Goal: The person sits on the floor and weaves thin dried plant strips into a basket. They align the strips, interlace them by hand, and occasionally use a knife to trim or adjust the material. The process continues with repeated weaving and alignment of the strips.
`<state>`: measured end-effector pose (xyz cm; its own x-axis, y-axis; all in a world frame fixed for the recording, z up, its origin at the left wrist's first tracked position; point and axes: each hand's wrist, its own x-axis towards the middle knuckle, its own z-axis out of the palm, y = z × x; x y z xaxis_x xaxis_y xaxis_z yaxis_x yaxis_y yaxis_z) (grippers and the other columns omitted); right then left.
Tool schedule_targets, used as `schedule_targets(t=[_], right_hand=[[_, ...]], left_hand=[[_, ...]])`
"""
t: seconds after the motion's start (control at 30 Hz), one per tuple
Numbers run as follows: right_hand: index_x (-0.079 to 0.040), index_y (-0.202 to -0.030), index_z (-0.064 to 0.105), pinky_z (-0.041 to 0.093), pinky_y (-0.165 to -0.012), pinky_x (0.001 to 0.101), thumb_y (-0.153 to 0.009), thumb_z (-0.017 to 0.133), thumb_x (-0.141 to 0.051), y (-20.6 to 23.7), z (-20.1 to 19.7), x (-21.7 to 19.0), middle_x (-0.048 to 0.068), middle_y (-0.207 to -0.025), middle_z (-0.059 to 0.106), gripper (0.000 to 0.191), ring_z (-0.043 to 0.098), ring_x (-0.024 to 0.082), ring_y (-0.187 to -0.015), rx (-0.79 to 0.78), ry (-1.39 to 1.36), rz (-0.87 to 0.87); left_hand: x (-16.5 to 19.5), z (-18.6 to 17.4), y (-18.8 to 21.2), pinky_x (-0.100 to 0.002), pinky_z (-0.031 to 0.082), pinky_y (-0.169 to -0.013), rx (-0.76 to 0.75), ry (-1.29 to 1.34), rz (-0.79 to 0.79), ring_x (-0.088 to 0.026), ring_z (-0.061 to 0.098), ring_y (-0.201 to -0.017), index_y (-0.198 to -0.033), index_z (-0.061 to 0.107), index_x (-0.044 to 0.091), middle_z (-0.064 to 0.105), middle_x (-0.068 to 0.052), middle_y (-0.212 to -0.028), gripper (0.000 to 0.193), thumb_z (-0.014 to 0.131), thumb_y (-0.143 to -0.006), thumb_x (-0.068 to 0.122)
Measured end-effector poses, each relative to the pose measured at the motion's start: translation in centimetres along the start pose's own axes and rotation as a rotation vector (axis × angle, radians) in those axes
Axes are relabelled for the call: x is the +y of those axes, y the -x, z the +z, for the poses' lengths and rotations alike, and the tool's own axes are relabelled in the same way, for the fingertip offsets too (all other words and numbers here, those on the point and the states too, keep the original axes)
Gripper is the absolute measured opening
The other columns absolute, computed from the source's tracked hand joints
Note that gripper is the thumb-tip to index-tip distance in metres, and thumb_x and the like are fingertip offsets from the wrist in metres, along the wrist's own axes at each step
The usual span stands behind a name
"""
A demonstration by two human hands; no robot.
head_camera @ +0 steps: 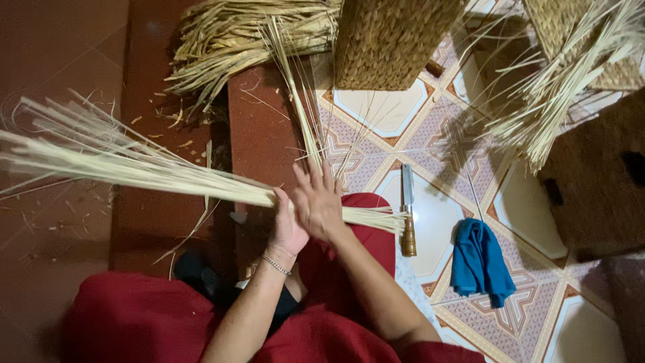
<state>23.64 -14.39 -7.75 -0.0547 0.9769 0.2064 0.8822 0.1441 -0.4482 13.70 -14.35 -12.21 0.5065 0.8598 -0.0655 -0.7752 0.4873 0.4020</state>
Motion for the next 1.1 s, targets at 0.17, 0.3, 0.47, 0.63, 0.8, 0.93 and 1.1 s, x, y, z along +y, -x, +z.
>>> schedule_targets(t=[0.17, 0.3, 0.47, 0.63, 0.8, 0.93, 1.1], right_hand=[[-0.019, -0.159, 0.032, 0.009, -0.117, 0.0704, -0.104, 0.033, -0.050, -2.0, 1.1, 0.7, 0.019, -0.169, 0.014, 0.063, 0.005, 0.048, -0.153, -0.148, 0.035, 0.176], [-0.004, -0.164, 0.024, 0.010, -0.126, 0.0652, -0.108, 0.027, -0.053, 2.4, 2.7, -1.5, 0.019, -0.173, 0.012, 0.074, 0.005, 0.044, -0.160, -0.067, -0.004, -0.101], [-0.010, -0.163, 0.026, 0.004, -0.124, 0.0668, -0.107, 0.025, -0.050, 1.3, 2.4, -0.6, 0.012, -0.173, 0.012, 0.069, 0.005, 0.039, -0.159, -0.205, -0.042, -0.029], [-0.015, -0.160, 0.033, 0.006, -0.121, 0.0662, -0.103, 0.032, -0.053, -1.5, 1.6, 0.2, 0.011, -0.172, 0.013, 0.069, 0.003, 0.042, -0.158, -0.152, 0.045, 0.089], [-0.014, -0.159, 0.037, 0.011, -0.125, 0.0609, -0.101, 0.047, -0.053, 1.8, 2.1, -1.5, 0.013, -0.170, 0.020, 0.070, 0.008, 0.046, -0.158, -0.098, 0.017, -0.154], [-0.007, -0.159, 0.035, 0.030, -0.123, 0.0546, -0.103, 0.055, -0.044, 2.8, 0.8, -1.2, 0.021, -0.169, 0.019, 0.069, 0.024, 0.046, -0.154, 0.072, -0.279, -0.167], [-0.015, -0.140, 0.061, 0.054, -0.104, 0.0423, -0.104, 0.054, -0.035, 3.7, -5.5, 3.7, 0.012, -0.139, 0.065, 0.042, 0.068, 0.028, -0.119, -0.258, -0.317, 0.164]], left_hand=[[0.4, 0.7, 0.5, -0.050, 0.019, -0.127, -0.061, -0.092, 0.033, -0.031, 0.023, -0.156, -0.163, 0.016, 0.007, 0.023, -0.013, -0.170, 0.115, 0.061, -0.084, 0.076], [2.3, 1.1, 1.6, -0.052, 0.021, -0.123, 0.103, -0.003, 0.014, -0.033, 0.026, -0.153, -0.162, 0.018, 0.011, 0.026, -0.014, -0.167, 0.113, 0.054, -0.081, 0.081], [1.9, 1.3, 1.4, -0.056, 0.022, -0.123, 0.200, -0.026, 0.035, -0.035, 0.027, -0.153, -0.160, 0.019, 0.009, 0.025, -0.014, -0.167, 0.109, 0.049, -0.083, 0.081], [1.5, 0.4, 1.1, -0.053, 0.019, -0.127, 0.047, 0.046, 0.018, -0.032, 0.026, -0.156, -0.162, 0.018, 0.010, 0.025, -0.011, -0.170, 0.102, 0.045, -0.089, 0.076], [1.8, -0.5, 1.1, -0.050, 0.030, -0.123, 0.132, 0.037, 0.066, -0.033, 0.035, -0.150, -0.159, 0.024, 0.006, 0.032, -0.015, -0.165, 0.093, 0.048, -0.094, 0.068], [2.6, -0.7, 0.9, -0.046, 0.044, -0.114, 0.254, -0.177, 0.024, -0.031, 0.050, -0.139, -0.146, 0.048, -0.001, 0.048, -0.022, -0.152, 0.073, 0.045, -0.102, 0.057], [5.1, -0.1, 1.4, -0.051, 0.053, -0.104, 0.187, -0.327, 0.275, -0.033, 0.066, -0.109, -0.102, 0.062, 0.002, 0.069, -0.017, -0.103, 0.048, 0.044, -0.110, 0.045]])
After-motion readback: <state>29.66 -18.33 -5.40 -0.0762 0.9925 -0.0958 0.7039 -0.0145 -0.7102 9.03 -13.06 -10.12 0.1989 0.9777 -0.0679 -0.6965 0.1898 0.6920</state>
